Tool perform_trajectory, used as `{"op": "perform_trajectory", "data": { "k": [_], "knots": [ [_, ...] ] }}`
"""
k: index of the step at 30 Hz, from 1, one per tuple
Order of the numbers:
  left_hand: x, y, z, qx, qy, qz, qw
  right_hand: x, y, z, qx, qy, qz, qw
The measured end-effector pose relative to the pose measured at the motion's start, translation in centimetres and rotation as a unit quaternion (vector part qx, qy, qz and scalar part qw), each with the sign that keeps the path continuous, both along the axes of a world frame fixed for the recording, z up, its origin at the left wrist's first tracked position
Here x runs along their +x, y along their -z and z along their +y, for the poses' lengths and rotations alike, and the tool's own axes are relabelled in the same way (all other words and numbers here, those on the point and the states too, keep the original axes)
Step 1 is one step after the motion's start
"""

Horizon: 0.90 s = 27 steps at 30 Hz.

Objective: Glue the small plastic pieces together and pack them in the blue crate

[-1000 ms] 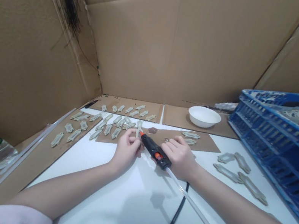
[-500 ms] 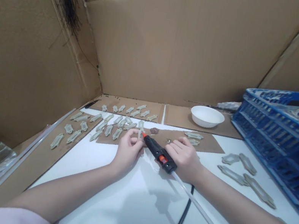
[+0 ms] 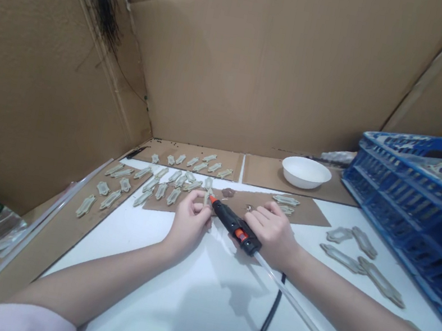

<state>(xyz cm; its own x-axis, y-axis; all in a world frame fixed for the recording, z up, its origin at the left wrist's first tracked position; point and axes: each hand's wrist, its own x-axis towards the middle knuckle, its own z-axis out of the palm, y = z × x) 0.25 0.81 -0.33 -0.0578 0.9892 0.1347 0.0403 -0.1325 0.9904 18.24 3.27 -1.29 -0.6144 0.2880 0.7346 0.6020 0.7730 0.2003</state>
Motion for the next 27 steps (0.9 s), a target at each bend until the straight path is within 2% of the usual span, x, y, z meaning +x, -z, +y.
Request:
{"op": "perform_trajectory", "data": {
  "k": [14,27],
  "knots": [
    [0.07,0.16,0.18,-0.019,0.005,-0.016,1.0,-0.01,-0.35,-0.15,0.013,0.017,-0.003,1.0],
    [-0.18,0.59,0.47,-0.019,0.011,-0.009,1.0,-0.04,0.01,-0.1,0.01,0.027,-0.005,1.0]
  ]
}}
